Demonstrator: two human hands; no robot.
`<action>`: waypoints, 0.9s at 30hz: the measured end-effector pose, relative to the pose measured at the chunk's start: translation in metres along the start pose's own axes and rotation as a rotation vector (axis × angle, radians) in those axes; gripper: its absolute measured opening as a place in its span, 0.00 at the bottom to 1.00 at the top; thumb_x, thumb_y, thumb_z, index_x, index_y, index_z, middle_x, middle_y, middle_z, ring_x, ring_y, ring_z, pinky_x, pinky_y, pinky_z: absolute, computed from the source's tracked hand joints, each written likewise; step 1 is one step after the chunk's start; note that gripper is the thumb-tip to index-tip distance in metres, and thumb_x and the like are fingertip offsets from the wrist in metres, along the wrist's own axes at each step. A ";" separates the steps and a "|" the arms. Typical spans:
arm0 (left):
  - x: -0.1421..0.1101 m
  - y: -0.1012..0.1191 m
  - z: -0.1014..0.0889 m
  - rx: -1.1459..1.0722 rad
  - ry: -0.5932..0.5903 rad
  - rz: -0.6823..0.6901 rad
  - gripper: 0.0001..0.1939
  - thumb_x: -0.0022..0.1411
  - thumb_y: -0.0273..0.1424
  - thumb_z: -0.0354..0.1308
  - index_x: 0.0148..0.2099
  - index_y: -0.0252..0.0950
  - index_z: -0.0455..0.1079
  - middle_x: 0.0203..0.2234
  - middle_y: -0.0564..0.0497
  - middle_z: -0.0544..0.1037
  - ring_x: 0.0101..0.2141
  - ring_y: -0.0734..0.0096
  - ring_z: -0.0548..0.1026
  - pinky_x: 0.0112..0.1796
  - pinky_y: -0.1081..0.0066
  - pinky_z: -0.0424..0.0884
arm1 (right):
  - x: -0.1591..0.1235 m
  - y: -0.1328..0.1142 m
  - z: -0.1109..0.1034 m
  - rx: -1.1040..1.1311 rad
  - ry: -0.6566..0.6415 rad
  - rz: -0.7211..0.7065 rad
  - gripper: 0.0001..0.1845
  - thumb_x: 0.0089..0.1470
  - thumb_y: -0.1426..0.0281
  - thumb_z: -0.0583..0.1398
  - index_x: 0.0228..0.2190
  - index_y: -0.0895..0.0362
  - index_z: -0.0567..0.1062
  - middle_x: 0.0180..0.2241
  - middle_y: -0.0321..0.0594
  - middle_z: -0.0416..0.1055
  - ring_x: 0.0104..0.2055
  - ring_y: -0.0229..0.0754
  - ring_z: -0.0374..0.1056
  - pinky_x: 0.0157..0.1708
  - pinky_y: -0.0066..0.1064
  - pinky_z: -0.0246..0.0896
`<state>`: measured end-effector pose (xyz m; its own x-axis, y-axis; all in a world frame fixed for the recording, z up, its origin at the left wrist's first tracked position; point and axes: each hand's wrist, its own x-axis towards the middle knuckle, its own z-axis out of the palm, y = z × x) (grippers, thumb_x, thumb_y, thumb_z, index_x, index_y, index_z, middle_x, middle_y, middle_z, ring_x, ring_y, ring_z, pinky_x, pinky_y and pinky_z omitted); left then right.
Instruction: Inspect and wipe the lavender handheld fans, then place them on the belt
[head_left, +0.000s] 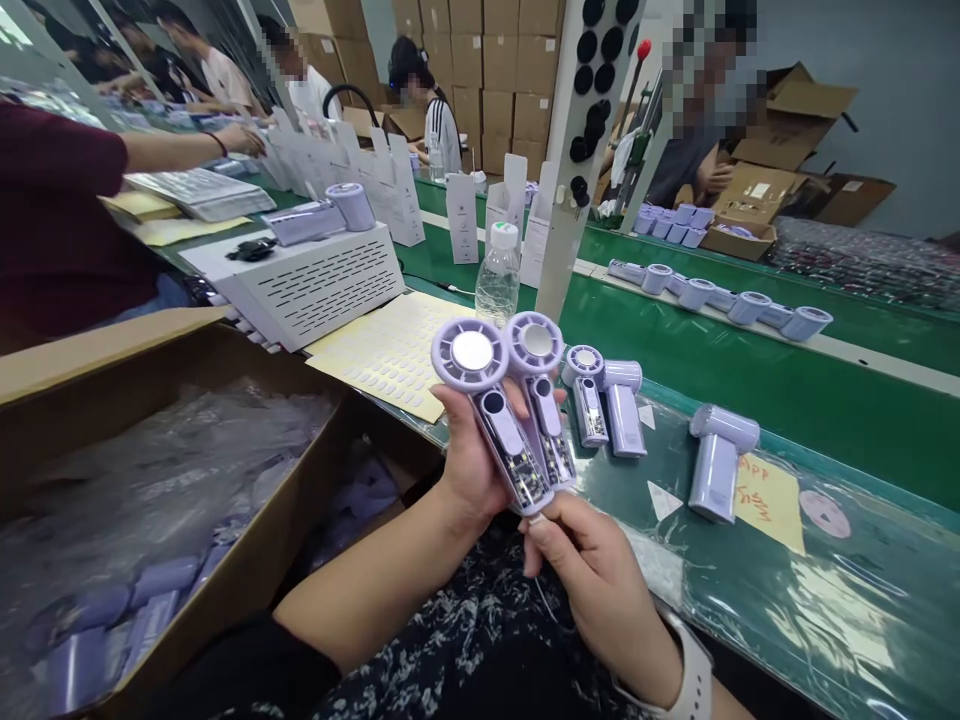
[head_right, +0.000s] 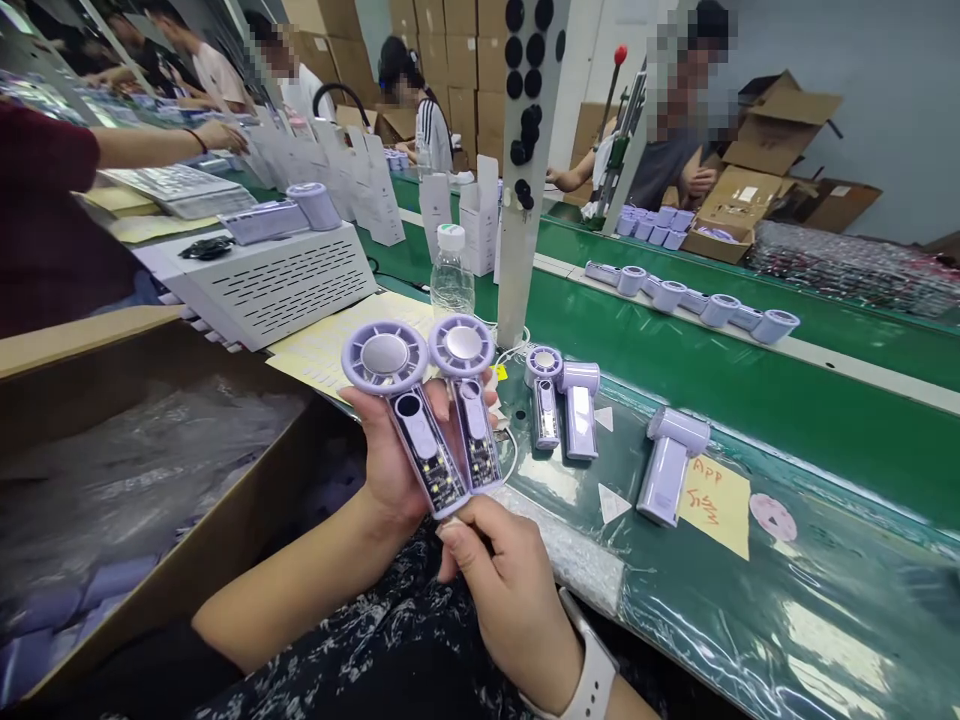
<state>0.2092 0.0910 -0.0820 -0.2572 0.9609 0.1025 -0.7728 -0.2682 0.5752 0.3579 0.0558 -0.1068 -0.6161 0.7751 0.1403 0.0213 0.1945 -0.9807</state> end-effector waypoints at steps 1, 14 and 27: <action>-0.001 0.000 0.000 0.009 -0.040 -0.017 0.37 0.49 0.69 0.58 0.23 0.36 0.70 0.40 0.45 0.82 0.45 0.50 0.81 0.43 0.59 0.80 | 0.001 0.002 0.002 0.012 0.016 0.014 0.19 0.71 0.60 0.56 0.28 0.54 0.72 0.22 0.33 0.69 0.26 0.40 0.64 0.30 0.30 0.56; -0.005 -0.020 -0.008 0.100 -0.065 0.054 0.38 0.44 0.71 0.58 0.24 0.36 0.72 0.31 0.46 0.81 0.32 0.60 0.78 0.35 0.65 0.74 | -0.006 0.011 0.021 0.259 0.242 0.170 0.28 0.66 0.45 0.57 0.27 0.55 0.68 0.13 0.28 0.59 0.14 0.34 0.55 0.16 0.24 0.50; -0.007 -0.019 -0.014 0.133 -0.037 0.033 0.39 0.42 0.71 0.59 0.24 0.36 0.72 0.32 0.45 0.81 0.39 0.53 0.79 0.37 0.60 0.76 | -0.006 0.016 0.013 0.046 0.140 0.065 0.20 0.74 0.58 0.52 0.33 0.54 0.73 0.30 0.36 0.72 0.34 0.42 0.66 0.35 0.30 0.59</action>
<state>0.2181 0.0884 -0.1049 -0.2574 0.9543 0.1518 -0.6797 -0.2904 0.6735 0.3519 0.0466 -0.1251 -0.4990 0.8619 0.0906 0.0195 0.1158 -0.9931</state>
